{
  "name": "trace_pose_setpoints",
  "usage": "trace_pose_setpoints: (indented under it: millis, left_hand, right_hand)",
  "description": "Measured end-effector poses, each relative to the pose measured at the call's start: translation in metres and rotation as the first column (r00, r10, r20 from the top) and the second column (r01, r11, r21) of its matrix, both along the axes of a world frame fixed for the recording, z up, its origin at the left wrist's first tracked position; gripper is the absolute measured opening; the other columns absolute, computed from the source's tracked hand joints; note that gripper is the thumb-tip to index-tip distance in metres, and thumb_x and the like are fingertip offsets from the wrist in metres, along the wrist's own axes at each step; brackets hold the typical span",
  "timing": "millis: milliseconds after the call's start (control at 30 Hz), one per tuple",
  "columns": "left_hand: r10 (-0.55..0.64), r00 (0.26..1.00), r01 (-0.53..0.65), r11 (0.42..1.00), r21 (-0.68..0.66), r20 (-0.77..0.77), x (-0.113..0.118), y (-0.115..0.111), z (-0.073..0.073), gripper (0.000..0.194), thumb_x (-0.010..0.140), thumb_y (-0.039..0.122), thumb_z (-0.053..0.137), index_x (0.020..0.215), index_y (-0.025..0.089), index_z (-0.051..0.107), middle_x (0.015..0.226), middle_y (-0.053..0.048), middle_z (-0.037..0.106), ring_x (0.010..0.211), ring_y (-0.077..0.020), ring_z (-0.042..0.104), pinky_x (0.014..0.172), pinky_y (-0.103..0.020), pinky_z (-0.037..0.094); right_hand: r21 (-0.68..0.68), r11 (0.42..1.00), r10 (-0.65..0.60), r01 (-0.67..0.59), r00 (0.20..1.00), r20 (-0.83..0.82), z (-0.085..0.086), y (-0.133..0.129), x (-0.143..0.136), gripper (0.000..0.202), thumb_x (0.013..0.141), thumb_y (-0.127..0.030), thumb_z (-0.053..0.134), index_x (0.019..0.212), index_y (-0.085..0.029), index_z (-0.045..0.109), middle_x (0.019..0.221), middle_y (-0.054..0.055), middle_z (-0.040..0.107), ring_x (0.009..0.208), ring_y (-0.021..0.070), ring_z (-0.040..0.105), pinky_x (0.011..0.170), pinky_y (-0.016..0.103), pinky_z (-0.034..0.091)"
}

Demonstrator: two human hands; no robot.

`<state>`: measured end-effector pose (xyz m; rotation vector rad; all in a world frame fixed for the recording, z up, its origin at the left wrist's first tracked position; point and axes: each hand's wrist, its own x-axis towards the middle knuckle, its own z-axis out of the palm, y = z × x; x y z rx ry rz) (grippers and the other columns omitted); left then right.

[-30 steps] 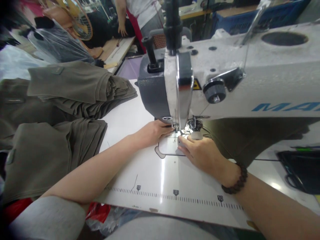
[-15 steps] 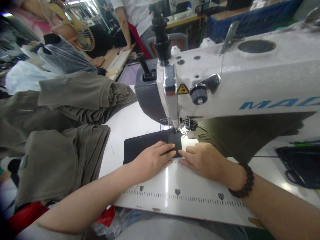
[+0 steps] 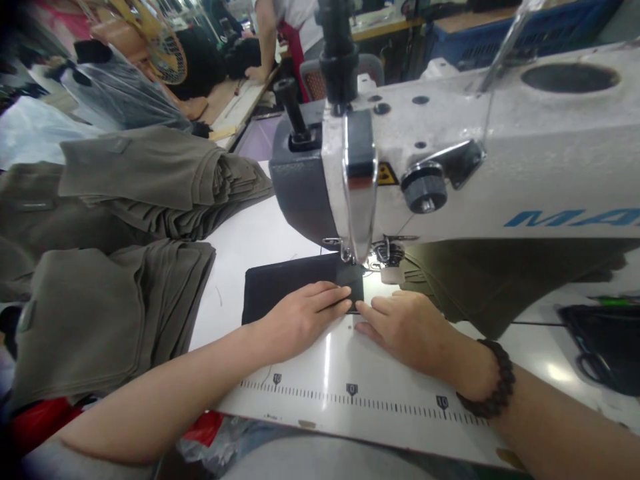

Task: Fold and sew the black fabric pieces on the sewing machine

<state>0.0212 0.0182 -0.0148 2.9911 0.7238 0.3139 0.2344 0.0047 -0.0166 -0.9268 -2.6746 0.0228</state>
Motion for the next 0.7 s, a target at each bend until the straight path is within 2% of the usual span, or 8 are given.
trace_pose_setpoints:
  millis: [233, 467, 600, 700]
  left_hand:
    - [0.004, 1.0, -0.005, 1.0, -0.014, -0.018, 0.0, 0.018, 0.004, 0.026, 0.087, 0.014, 0.042, 0.106, 0.005, 0.056, 0.116, -0.013, 0.056, 0.104, -0.0204, 0.053, 0.092, -0.031, 0.044]
    - [-0.002, 1.0, 0.002, 1.0, 0.005, -0.025, 0.002, 0.041, 0.002, 0.025, 0.087, 0.016, 0.044, 0.106, 0.005, 0.058, 0.113, -0.013, 0.058, 0.104, -0.0199, 0.053, 0.094, -0.03, 0.043]
    - [0.002, 0.999, -0.001, 1.0, 0.008, -0.035, 0.004, 0.053, 0.003, 0.024, 0.087, 0.017, 0.045, 0.104, 0.007, 0.059, 0.112, -0.012, 0.058, 0.104, -0.0192, 0.053, 0.094, -0.03, 0.043]
    - [0.022, 1.0, -0.022, 1.0, 0.02, -0.009, 0.004, 0.06, 0.001, 0.024, 0.088, 0.017, 0.043, 0.101, 0.008, 0.061, 0.11, -0.011, 0.06, 0.1, -0.0179, 0.055, 0.09, -0.029, 0.046]
  right_hand:
    - [-0.011, 0.994, -0.106, 0.106, 0.994, 0.034, -0.005, 0.008, -0.002, 0.038, 0.091, -0.038, 0.032, 0.096, -0.015, 0.062, 0.061, 0.001, 0.057, 0.053, 0.0124, 0.051, 0.048, 0.027, 0.029]
    - [-0.039, 0.98, -0.194, 0.197, 0.978, 0.075, -0.011, 0.014, -0.002, 0.035, 0.09, -0.037, 0.035, 0.107, -0.015, 0.057, 0.076, 0.003, 0.062, 0.064, 0.0132, 0.055, 0.053, 0.026, 0.034]
    - [-0.012, 0.981, -0.192, 0.193, 0.98, 0.056, -0.011, 0.013, -0.003, 0.034, 0.09, -0.037, 0.034, 0.099, -0.017, 0.06, 0.069, 0.002, 0.06, 0.058, 0.0126, 0.054, 0.048, 0.026, 0.031]
    - [0.072, 0.977, -0.205, 0.202, 0.978, 0.032, -0.003, 0.01, 0.001, 0.033, 0.09, -0.035, 0.034, 0.089, -0.018, 0.062, 0.063, 0.001, 0.058, 0.054, 0.0127, 0.052, 0.047, 0.026, 0.029]
